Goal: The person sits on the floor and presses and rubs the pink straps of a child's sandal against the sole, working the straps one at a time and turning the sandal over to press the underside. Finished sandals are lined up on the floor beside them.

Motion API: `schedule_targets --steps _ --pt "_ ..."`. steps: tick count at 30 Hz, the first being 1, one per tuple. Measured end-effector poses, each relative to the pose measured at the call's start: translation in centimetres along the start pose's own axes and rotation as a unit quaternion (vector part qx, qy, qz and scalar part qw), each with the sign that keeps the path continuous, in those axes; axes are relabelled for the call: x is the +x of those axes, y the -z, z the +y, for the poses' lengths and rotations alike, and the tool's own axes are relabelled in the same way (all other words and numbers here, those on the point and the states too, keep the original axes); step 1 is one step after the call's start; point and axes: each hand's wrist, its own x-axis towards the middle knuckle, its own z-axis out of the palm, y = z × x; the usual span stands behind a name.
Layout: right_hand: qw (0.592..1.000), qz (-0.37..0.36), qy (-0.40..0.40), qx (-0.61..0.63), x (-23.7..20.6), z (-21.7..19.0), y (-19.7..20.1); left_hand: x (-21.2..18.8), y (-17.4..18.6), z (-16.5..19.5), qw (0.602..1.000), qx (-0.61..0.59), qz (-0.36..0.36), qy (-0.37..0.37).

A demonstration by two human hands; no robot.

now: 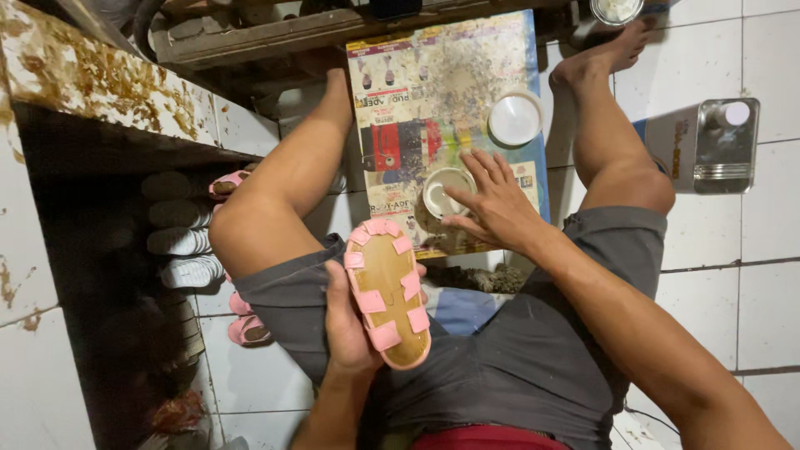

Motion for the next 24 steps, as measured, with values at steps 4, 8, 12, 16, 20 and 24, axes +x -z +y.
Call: schedule_targets --steps 4,8,12,16,20,24 --pt "1.0 0.012 0.018 -0.017 -0.4 0.2 0.6 0.1 1.0 0.3 1.0 0.007 0.016 0.0" --pt "0.979 0.028 -0.097 0.175 -2.2 -1.9 4.1 1.5 0.4 0.9 0.996 -0.075 0.011 0.052" --pt "0.779 0.136 -0.149 0.594 -3.9 -8.1 7.3 1.6 -2.3 -0.5 0.995 -0.081 -0.043 0.047" --pt "0.742 0.204 -0.191 0.61 -2.3 -11.5 7.7 1.7 -4.9 -1.5 0.993 0.001 -0.083 0.087" --pt "0.965 0.145 -0.157 0.152 -3.2 -13.2 7.1 2.0 -5.3 -0.8 0.997 -0.002 -0.065 0.052" --pt "0.972 0.172 -0.077 0.139 -5.2 -12.6 8.0 1.8 -4.9 -1.3 0.993 0.078 -0.06 0.068"
